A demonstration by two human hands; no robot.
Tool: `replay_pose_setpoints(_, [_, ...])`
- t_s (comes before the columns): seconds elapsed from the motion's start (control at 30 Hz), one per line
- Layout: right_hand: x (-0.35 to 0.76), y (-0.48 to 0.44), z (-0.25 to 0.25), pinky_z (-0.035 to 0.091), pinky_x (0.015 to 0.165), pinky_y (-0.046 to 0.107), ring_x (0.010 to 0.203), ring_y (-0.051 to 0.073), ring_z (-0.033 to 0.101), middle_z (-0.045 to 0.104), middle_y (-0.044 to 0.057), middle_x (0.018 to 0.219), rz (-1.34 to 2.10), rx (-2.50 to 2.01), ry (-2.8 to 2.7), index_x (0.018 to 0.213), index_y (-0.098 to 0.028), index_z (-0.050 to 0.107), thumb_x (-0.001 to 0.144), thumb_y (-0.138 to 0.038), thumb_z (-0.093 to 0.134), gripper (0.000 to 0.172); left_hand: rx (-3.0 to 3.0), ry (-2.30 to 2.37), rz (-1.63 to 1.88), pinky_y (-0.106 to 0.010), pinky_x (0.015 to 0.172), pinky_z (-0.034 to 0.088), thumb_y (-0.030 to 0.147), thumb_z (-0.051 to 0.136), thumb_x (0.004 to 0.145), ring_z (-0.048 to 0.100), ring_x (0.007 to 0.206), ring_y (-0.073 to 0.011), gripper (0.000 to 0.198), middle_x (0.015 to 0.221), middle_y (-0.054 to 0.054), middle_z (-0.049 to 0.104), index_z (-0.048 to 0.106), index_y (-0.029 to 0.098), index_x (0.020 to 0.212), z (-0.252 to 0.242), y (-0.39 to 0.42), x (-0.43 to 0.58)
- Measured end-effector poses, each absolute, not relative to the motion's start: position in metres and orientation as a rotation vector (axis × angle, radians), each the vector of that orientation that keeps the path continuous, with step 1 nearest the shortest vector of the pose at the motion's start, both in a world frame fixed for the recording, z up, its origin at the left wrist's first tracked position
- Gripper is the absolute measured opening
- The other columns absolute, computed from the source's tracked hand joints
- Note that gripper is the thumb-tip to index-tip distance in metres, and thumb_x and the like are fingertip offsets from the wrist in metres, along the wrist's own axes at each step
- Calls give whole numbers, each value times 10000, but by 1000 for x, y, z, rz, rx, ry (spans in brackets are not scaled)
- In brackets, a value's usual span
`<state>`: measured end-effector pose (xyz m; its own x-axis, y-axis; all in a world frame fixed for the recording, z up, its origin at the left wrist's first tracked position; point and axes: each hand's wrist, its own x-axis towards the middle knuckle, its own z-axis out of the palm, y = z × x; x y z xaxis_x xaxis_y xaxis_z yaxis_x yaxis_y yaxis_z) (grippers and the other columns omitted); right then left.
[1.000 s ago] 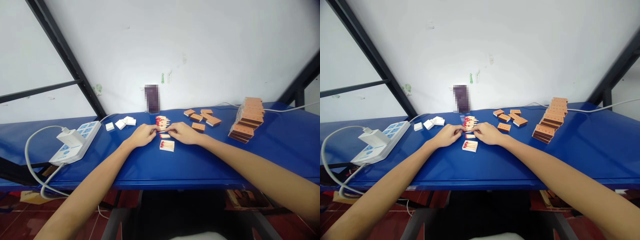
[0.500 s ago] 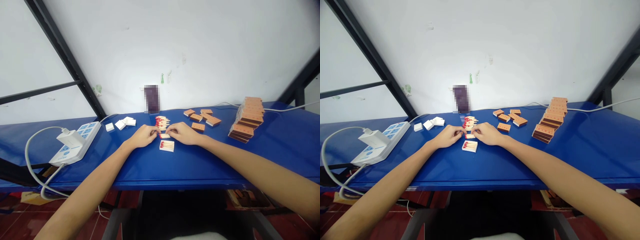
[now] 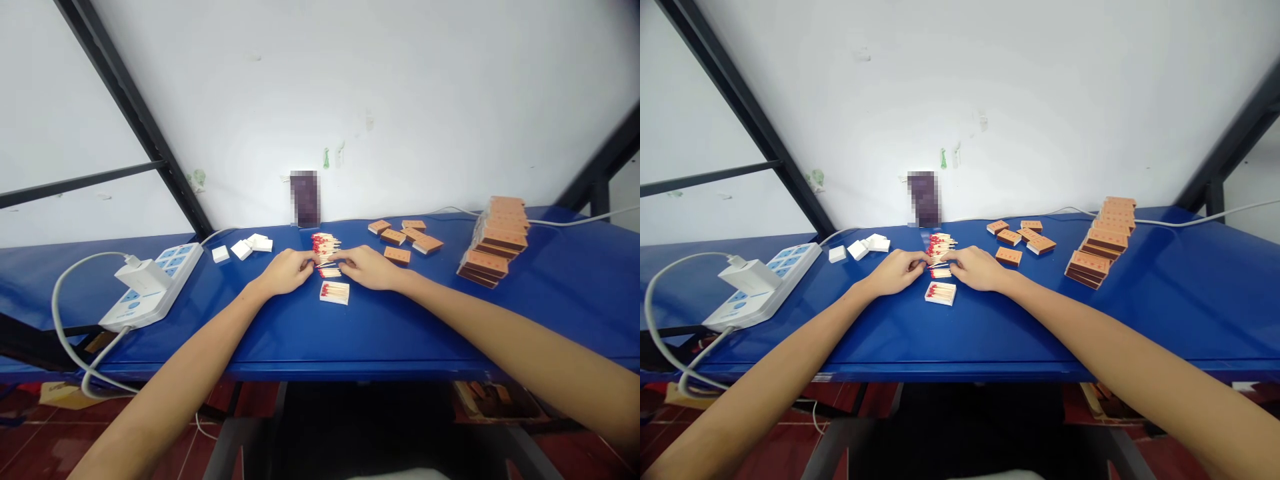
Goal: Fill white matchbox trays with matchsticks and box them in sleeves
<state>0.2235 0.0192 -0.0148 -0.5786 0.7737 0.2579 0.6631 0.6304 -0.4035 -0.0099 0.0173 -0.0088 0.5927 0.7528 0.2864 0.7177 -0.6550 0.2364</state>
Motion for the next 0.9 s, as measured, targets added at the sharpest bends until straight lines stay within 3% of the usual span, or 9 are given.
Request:
replay_pose_setpoints(0.5, [223,17,-13,337,621,242,607,135,520,683,-4,723,375,-1132,-2488,1256,-274,674,864,-163,481,451,2698,1173,542,-231,609,372,156,465,884,537,565,-121,369,680,-4,673,725,192,1144,-8,16,-10])
replay_pose_setpoints(0.77, [224,17,-11,373,644,245,697,150,597,735,27,888,376,-1129,-2512,1209,-232,694,888,-175,465,399,2699,1173,532,-221,610,376,133,471,869,529,562,-112,364,681,-2,673,737,181,1111,-8,15,-10])
replay_pose_setpoints(0.9, [226,20,-14,414,720,260,831,178,648,743,32,1025,349,-1093,-2542,1246,-250,668,904,-171,439,419,2692,1154,536,-218,606,375,129,475,869,522,556,-110,382,660,10,663,726,199,1148,-8,15,-9])
